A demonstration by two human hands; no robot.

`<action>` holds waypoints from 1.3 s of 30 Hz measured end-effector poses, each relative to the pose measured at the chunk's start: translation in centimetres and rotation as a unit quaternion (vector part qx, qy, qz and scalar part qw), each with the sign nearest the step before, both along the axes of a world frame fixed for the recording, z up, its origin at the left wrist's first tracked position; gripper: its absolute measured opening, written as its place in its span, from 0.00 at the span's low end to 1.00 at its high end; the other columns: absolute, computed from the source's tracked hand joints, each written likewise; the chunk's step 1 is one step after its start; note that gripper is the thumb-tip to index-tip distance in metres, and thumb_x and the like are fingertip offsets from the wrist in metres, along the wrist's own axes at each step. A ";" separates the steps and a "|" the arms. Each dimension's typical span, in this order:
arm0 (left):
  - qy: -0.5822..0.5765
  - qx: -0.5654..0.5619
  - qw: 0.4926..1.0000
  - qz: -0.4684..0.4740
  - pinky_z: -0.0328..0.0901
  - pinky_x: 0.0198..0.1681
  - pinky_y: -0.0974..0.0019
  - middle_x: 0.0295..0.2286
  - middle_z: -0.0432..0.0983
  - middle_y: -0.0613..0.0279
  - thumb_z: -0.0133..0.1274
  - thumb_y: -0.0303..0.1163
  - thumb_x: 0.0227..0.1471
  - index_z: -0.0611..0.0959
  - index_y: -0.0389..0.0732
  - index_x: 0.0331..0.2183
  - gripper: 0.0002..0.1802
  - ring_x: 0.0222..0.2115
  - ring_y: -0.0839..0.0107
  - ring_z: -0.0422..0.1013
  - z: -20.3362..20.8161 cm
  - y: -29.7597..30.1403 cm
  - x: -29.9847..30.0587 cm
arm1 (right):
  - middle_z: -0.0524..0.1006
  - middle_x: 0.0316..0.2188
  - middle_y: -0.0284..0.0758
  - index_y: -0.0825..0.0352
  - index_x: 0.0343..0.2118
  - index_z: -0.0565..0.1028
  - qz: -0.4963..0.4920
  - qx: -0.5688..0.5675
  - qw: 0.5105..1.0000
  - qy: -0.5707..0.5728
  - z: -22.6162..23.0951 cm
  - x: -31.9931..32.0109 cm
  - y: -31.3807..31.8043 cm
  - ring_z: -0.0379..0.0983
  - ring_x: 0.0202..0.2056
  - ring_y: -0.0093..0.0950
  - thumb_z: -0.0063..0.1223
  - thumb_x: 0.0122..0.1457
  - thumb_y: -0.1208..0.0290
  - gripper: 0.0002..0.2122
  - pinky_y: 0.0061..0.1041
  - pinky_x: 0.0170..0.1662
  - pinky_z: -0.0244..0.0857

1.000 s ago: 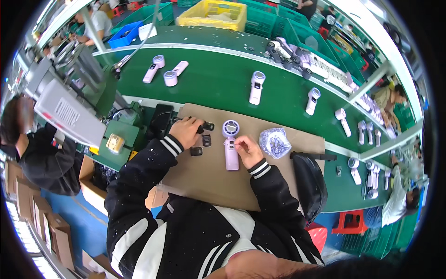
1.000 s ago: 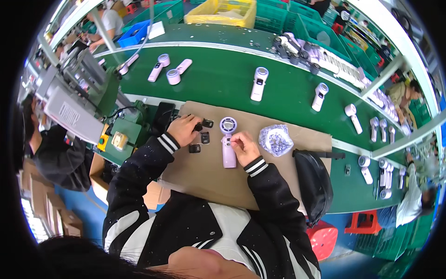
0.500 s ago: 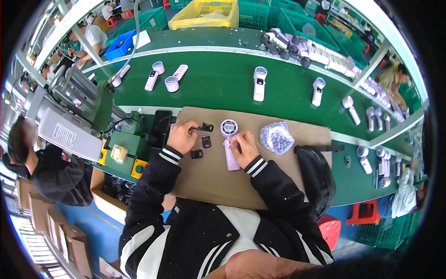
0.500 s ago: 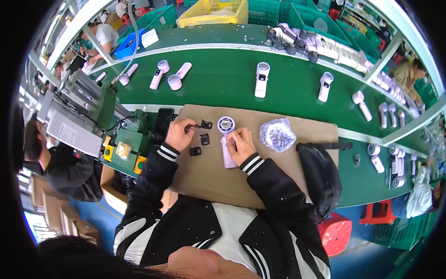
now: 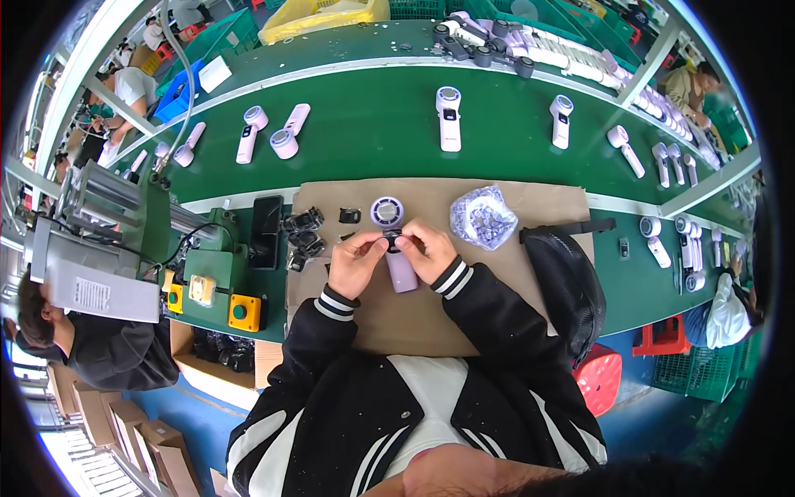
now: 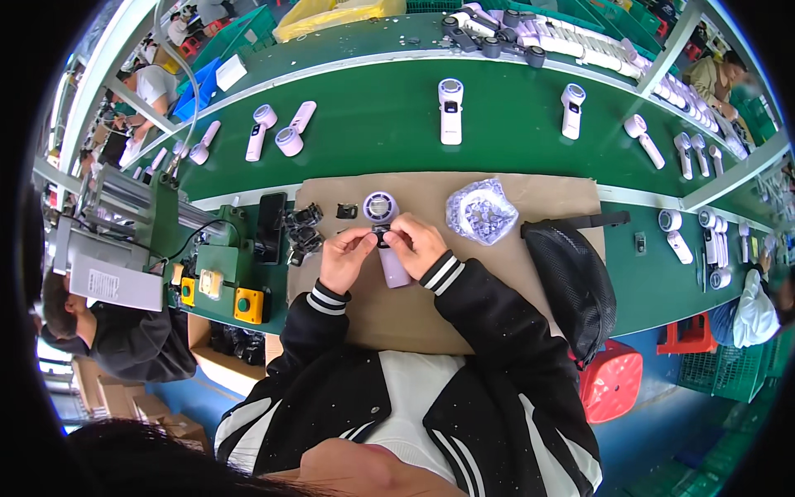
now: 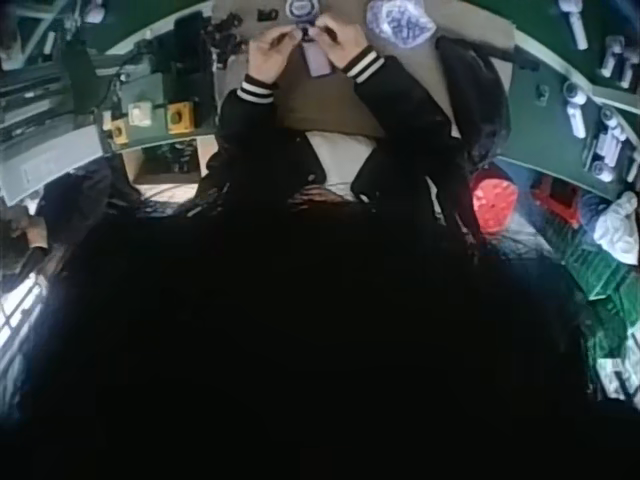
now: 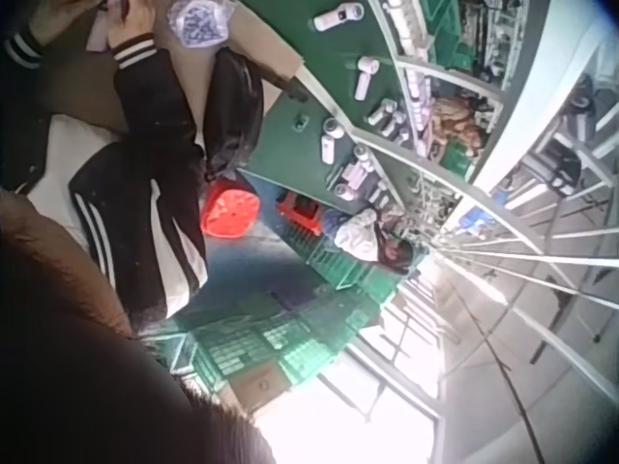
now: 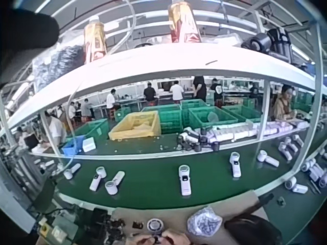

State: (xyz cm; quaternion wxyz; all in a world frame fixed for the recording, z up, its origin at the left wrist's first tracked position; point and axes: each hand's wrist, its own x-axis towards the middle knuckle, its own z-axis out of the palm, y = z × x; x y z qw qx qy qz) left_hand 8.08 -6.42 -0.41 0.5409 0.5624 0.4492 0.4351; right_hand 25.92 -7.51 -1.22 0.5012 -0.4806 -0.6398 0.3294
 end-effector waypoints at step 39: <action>0.014 0.178 0.983 -0.037 0.66 0.39 0.70 0.34 0.76 0.56 0.52 0.25 0.52 0.74 0.32 0.46 0.18 0.33 0.69 0.72 0.2 0.1 2.7 | 0.71 0.33 0.36 0.66 0.45 0.69 0.014 0.026 0.998 0.051 0.5 1.4 -0.7 0.67 0.30 0.30 0.49 0.54 0.76 0.14 0.25 0.34 0.63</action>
